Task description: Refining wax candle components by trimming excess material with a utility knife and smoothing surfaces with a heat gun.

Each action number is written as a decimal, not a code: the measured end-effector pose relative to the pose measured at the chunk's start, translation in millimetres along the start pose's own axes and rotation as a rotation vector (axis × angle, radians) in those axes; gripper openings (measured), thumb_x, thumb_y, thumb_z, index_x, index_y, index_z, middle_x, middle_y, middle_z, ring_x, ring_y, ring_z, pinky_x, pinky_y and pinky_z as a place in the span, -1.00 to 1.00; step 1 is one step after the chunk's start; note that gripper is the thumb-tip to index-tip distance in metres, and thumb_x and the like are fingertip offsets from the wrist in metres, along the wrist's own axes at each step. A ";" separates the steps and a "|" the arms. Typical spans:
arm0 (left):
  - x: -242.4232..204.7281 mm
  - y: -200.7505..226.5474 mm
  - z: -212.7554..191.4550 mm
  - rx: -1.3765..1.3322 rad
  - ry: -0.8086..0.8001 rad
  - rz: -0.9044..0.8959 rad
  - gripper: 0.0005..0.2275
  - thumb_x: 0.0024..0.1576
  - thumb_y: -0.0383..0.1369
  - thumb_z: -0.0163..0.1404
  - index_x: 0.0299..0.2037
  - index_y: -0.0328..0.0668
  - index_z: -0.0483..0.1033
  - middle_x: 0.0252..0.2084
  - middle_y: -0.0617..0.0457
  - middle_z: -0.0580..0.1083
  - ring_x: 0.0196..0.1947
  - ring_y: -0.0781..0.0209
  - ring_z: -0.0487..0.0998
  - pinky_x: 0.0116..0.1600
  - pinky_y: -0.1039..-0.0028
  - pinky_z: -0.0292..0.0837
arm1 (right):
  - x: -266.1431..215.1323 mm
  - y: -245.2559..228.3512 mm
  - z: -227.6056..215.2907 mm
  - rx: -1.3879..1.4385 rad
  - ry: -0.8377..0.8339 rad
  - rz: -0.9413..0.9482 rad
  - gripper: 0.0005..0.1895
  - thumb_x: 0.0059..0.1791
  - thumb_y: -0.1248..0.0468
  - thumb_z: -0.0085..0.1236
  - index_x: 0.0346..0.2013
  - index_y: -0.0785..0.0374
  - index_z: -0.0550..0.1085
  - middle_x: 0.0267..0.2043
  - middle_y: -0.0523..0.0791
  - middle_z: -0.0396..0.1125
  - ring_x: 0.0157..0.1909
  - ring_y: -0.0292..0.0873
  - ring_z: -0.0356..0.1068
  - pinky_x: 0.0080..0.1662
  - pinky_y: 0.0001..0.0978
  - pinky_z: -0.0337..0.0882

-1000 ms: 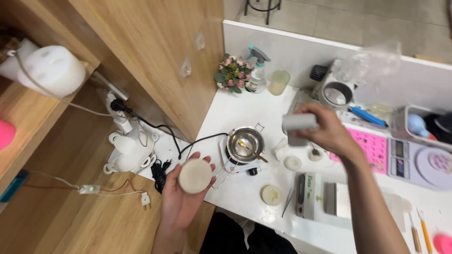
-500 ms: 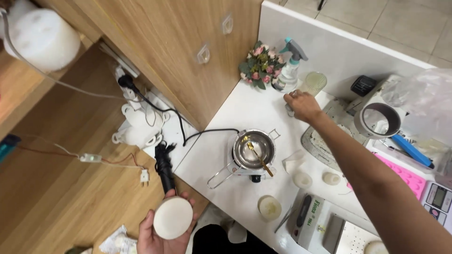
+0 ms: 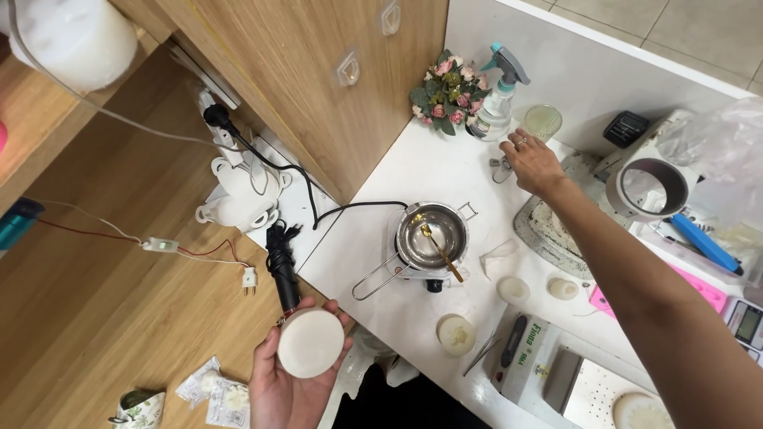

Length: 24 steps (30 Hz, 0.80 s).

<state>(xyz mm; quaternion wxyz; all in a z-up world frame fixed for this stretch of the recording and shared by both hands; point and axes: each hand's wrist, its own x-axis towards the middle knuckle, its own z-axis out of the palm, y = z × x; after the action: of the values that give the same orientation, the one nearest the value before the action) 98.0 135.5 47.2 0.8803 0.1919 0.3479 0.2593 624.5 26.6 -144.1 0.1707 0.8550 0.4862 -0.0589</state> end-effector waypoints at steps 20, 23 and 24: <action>62.6 -1.2 50.2 0.208 -0.318 -0.452 -0.48 0.27 -0.11 -0.32 0.34 -0.29 0.26 0.29 -0.24 0.37 0.25 -0.18 0.39 0.24 0.03 0.32 | -397.0 28.1 -60.3 0.827 0.512 0.950 -0.71 0.12 0.12 0.19 -0.16 0.32 0.62 -0.46 -0.01 0.48 -0.44 -0.17 0.45 -0.34 -0.29 0.39; 65.5 -4.9 69.7 0.298 -0.307 -0.478 -0.47 0.26 -0.11 -0.34 0.35 -0.28 0.26 0.30 -0.23 0.37 0.25 -0.17 0.38 0.25 0.04 0.32 | -405.2 58.4 -8.8 0.743 0.394 0.949 -0.71 0.04 0.14 0.26 -0.10 0.31 0.61 -0.33 0.02 0.52 -0.33 -0.09 0.51 -0.24 -0.22 0.45; 65.5 -7.0 75.9 0.321 -0.289 -0.486 -0.47 0.26 -0.10 -0.35 0.35 -0.27 0.26 0.30 -0.23 0.37 0.26 -0.17 0.38 0.25 0.05 0.32 | -401.0 70.1 9.7 0.713 0.348 0.921 -0.71 0.02 0.15 0.27 -0.10 0.30 0.62 -0.27 0.04 0.54 -0.28 -0.04 0.53 -0.18 -0.18 0.47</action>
<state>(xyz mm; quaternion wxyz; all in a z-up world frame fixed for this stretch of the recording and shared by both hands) 195.2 156.6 61.9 0.9151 0.2745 0.2915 -0.0464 476.1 -335.0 -29.8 -0.2003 0.9790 0.0371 0.0023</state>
